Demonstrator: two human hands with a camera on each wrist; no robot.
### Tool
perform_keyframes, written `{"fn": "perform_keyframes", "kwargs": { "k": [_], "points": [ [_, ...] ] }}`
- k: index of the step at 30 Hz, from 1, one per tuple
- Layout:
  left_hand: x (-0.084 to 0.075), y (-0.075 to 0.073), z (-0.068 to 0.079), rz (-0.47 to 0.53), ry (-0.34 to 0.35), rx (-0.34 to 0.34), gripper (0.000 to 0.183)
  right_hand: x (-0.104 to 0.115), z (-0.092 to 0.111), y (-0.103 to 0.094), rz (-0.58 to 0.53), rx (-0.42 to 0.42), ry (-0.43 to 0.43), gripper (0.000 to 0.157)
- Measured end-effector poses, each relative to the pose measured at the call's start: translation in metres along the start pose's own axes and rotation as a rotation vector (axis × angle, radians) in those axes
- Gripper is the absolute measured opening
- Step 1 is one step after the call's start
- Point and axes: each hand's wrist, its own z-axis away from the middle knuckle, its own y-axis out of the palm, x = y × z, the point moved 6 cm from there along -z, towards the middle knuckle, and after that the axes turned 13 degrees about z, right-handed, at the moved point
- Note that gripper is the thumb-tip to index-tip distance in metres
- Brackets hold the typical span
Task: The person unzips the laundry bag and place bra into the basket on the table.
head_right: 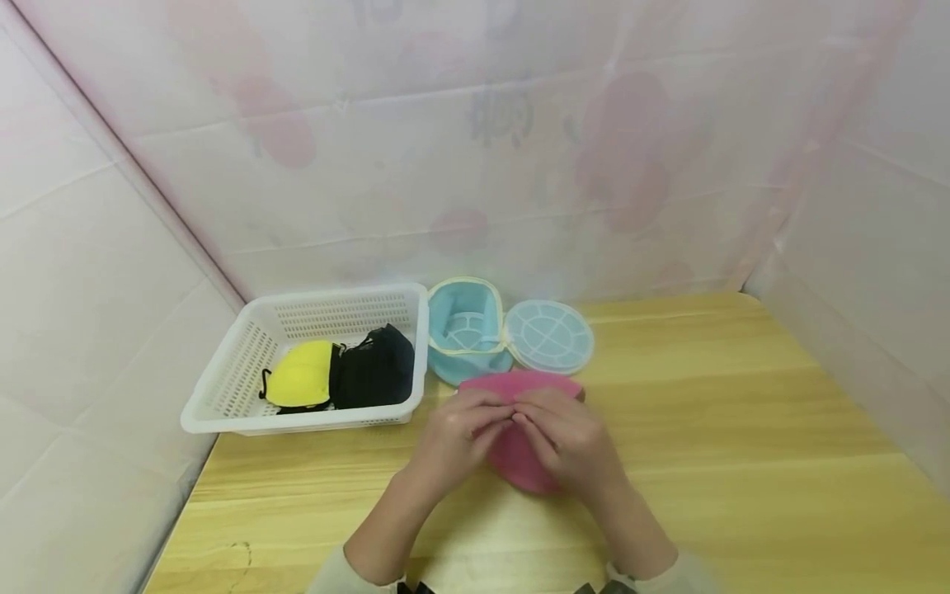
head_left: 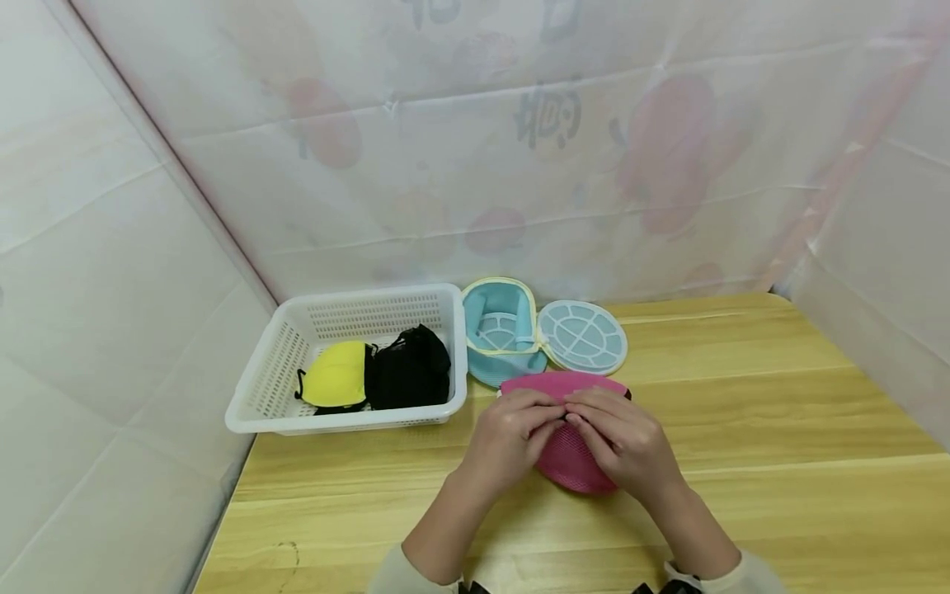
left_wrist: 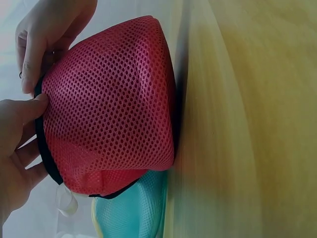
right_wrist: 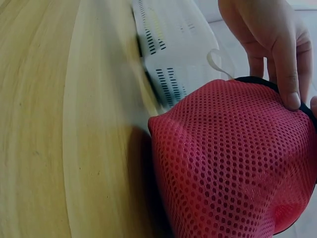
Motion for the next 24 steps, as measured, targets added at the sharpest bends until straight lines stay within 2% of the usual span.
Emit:
{"fn": "perform_keyframes", "kwargs": {
  "k": [7, 24],
  "points": [
    [0.009, -0.005, 0.003, 0.054, -0.025, -0.042, 0.01, -0.004, -0.001, -0.003, 0.003, -0.015, 0.009, 0.04],
    [0.028, -0.022, 0.008, 0.035, -0.083, -0.102, 0.013, -0.022, 0.004, -0.009, 0.009, -0.023, 0.093, 0.041]
  ]
}}
